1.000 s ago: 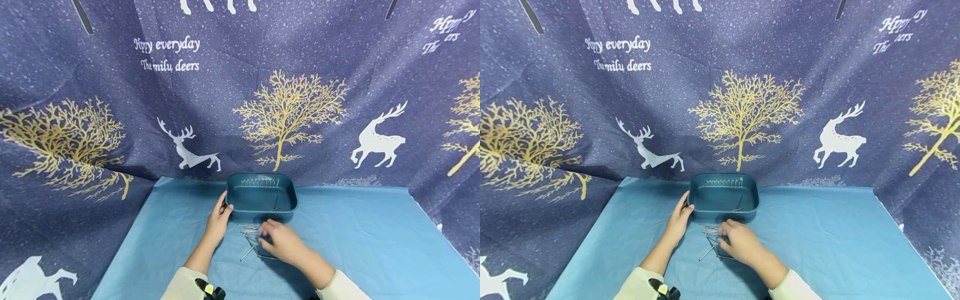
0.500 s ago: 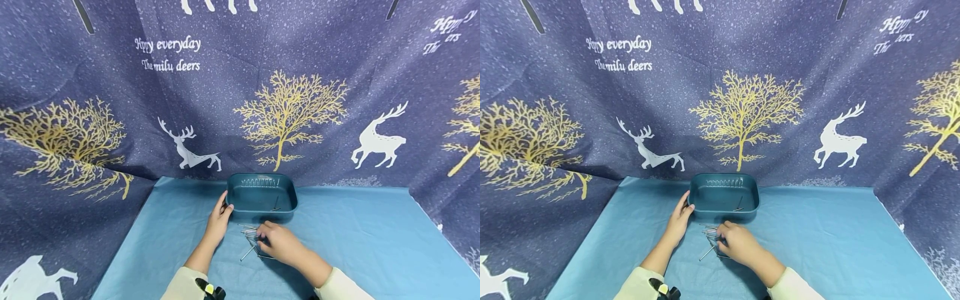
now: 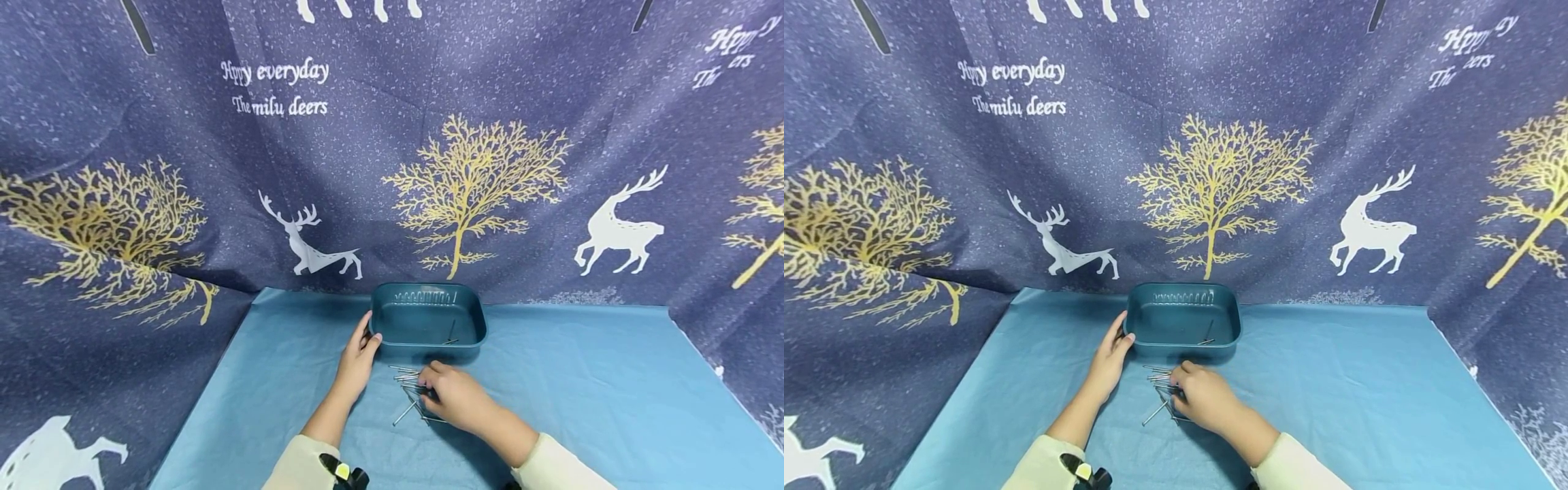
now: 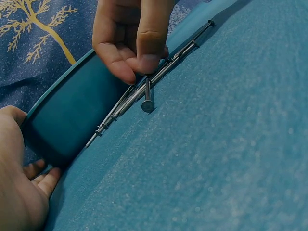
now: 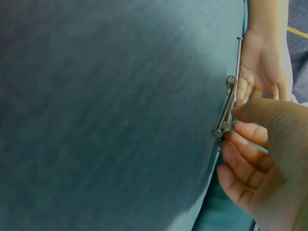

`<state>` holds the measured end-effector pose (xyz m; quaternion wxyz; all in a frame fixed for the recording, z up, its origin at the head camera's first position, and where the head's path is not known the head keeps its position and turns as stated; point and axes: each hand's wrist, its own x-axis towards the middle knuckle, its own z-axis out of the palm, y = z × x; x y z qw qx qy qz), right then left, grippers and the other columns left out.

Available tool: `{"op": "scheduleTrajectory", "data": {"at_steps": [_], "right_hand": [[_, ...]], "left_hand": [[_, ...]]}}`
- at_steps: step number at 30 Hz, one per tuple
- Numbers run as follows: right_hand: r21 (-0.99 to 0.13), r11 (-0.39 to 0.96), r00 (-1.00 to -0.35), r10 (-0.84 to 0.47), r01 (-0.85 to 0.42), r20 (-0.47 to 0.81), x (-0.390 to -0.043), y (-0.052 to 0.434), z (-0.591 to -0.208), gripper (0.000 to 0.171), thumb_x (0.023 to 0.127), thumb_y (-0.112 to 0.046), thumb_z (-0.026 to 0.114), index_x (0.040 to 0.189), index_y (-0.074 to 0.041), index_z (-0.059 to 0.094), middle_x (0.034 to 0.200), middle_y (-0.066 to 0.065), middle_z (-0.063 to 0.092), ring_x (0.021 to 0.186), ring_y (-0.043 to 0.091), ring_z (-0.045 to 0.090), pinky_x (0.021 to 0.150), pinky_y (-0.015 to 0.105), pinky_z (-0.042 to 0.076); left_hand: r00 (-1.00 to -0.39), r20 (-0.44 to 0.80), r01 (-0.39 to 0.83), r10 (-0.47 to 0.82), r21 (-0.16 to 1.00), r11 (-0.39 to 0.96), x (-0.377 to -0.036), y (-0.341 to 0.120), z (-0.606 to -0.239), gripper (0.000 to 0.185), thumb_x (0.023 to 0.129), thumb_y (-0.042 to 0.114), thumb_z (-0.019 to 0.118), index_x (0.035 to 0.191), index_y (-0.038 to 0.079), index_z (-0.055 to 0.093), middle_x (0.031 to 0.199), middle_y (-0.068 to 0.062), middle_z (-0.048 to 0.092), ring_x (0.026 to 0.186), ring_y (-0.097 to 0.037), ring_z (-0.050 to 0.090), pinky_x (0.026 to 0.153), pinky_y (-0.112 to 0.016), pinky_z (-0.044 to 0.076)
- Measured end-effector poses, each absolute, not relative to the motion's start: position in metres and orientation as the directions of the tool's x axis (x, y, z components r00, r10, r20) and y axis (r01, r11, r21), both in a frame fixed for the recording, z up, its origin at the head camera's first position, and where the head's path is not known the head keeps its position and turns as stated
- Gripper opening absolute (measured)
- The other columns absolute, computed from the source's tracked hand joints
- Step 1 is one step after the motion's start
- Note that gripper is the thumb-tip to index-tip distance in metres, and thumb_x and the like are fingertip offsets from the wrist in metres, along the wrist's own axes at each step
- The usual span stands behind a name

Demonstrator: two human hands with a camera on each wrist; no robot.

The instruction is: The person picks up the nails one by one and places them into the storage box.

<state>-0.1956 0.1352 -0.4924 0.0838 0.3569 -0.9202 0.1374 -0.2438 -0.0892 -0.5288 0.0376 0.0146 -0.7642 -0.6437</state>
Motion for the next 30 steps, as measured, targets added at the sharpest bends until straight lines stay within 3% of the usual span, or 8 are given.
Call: {"op": "scheduleTrajectory", "data": {"at_steps": [13,23,30], "right_hand": [[-0.136,0.674,-0.673,-0.655,-0.726,0.344,-0.1954,0.1364,-0.4985,0.014,0.080,-0.009,0.079,0.085,-0.015,0.067,0.081,-0.006,0.060,0.074,0.010,0.062,0.065,0.026,0.054],[-0.136,0.677,-0.676,-0.653,-0.723,0.341,-0.1947,0.1358,-0.4955,0.018,0.077,-0.009,0.078,0.079,-0.018,0.062,0.075,-0.008,0.054,0.066,0.006,0.052,0.058,0.024,0.047],[-0.143,0.676,-0.679,-0.656,-0.722,0.329,-0.1954,0.1353,-0.4957,0.013,0.078,-0.009,0.076,0.080,-0.016,0.065,0.075,-0.007,0.056,0.065,0.005,0.053,0.057,0.024,0.048]], "left_hand": [[-0.996,0.030,0.015,-0.080,0.982,0.190,-0.2450,-0.0889,-0.5311,0.058,0.105,0.033,0.055,0.159,0.033,0.034,0.161,-0.019,0.038,0.147,-0.035,0.042,0.114,-0.055,0.042],[-0.996,0.018,0.001,-0.086,0.981,0.194,-0.2444,-0.0890,-0.5297,0.058,0.105,0.033,0.055,0.159,0.033,0.034,0.160,-0.020,0.039,0.146,-0.036,0.042,0.114,-0.055,0.043],[-0.997,0.027,0.011,-0.079,0.982,0.190,-0.2445,-0.0897,-0.5294,0.058,0.105,0.034,0.055,0.159,0.033,0.033,0.160,-0.021,0.038,0.146,-0.037,0.042,0.113,-0.055,0.043]]}}
